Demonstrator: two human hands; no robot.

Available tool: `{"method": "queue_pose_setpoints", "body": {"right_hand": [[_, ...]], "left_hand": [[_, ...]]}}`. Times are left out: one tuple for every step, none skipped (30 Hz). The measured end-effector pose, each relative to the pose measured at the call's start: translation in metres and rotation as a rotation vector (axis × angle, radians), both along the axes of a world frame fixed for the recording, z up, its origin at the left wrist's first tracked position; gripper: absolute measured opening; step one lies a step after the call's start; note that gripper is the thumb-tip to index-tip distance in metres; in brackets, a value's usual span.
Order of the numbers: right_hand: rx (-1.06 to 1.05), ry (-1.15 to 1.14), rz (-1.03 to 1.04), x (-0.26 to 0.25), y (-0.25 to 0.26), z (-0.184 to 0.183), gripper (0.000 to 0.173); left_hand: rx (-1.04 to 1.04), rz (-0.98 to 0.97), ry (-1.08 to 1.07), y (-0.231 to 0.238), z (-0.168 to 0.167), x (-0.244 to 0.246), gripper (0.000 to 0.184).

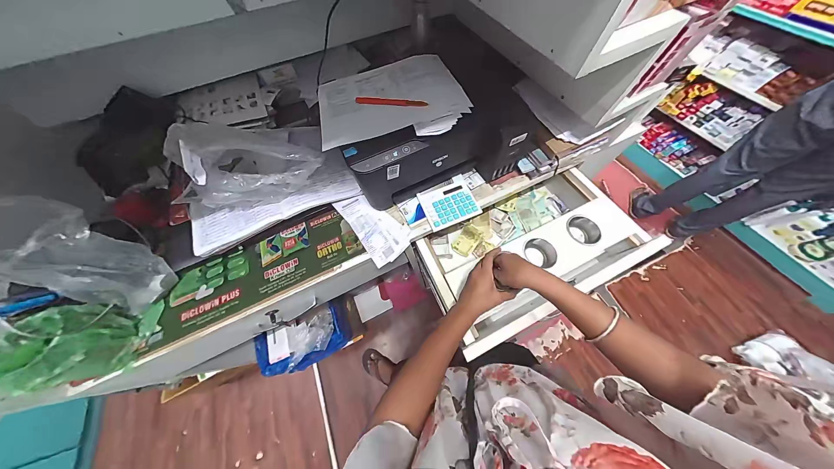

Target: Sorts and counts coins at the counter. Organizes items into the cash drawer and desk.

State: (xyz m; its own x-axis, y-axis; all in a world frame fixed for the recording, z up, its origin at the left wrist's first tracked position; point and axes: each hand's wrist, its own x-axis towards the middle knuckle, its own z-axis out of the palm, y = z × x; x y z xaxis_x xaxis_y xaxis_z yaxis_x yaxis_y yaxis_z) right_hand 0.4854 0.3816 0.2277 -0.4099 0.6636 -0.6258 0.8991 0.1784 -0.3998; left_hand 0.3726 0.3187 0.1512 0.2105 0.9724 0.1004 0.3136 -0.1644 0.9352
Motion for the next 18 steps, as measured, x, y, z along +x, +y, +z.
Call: {"method": "queue_pose_setpoints", "body": {"right_hand": [[0.005,-0.06,0.031,-0.003,0.0,0.007,0.031],[-0.005,-0.125,0.064,-0.007,-0.001,0.015,0.03],[-0.025,-0.187,0.101,-0.01,-0.001,0.02,0.029],[-0.045,-0.235,0.136,-0.012,0.0,0.021,0.029],[-0.058,-0.274,0.168,-0.014,0.002,0.021,0.029],[-0.069,-0.298,0.195,-0.015,0.004,0.021,0.027],[-0.078,-0.311,0.216,-0.017,0.006,0.021,0.026],[-0.086,-0.315,0.23,-0.018,0.009,0.019,0.025],[-0.094,-0.304,0.246,-0.016,0.012,0.016,0.023],[-0.101,-0.275,0.267,-0.013,0.017,0.011,0.023],[-0.118,-0.221,0.282,-0.009,0.022,0.009,0.024],[-0.138,-0.16,0.293,-0.005,0.025,0.007,0.027],[-0.149,-0.115,0.312,-0.001,0.029,0.005,0.028],[-0.155,-0.095,0.324,0.0,0.032,0.004,0.029],[-0.155,-0.093,0.329,0.001,0.033,0.002,0.029],[-0.149,-0.114,0.329,0.0,0.034,0.003,0.029],[-0.141,-0.135,0.329,-0.002,0.033,0.006,0.03],[-0.137,-0.151,0.329,-0.005,0.031,0.01,0.031]], "left_hand": [[-0.003,0.014,-0.018,0.0,0.002,0.002,0.101],[-0.001,0.036,-0.045,-0.001,0.002,0.005,0.1],[-0.006,0.061,-0.074,-0.002,0.001,0.008,0.1],[-0.01,0.084,-0.109,-0.004,0.001,0.012,0.1],[-0.014,0.102,-0.141,-0.005,0.0,0.015,0.1],[-0.014,0.119,-0.161,-0.006,-0.001,0.017,0.1],[-0.012,0.134,-0.164,-0.007,-0.002,0.018,0.1],[-0.015,0.147,-0.155,-0.008,-0.003,0.018,0.101],[-0.018,0.155,-0.144,-0.008,-0.004,0.018,0.101],[-0.023,0.159,-0.131,-0.008,-0.005,0.017,0.101],[-0.032,0.163,-0.116,-0.009,-0.004,0.016,0.101],[-0.027,0.165,-0.109,-0.011,-0.002,0.015,0.1],[-0.023,0.166,-0.103,-0.011,-0.001,0.015,0.101],[-0.021,0.169,-0.094,-0.012,0.0,0.015,0.101],[-0.026,0.176,-0.09,-0.013,0.001,0.015,0.101],[-0.038,0.187,-0.083,-0.014,0.002,0.015,0.101],[-0.046,0.21,-0.082,-0.015,0.003,0.016,0.1],[-0.053,0.227,-0.086,-0.016,0.003,0.016,0.099]]}}
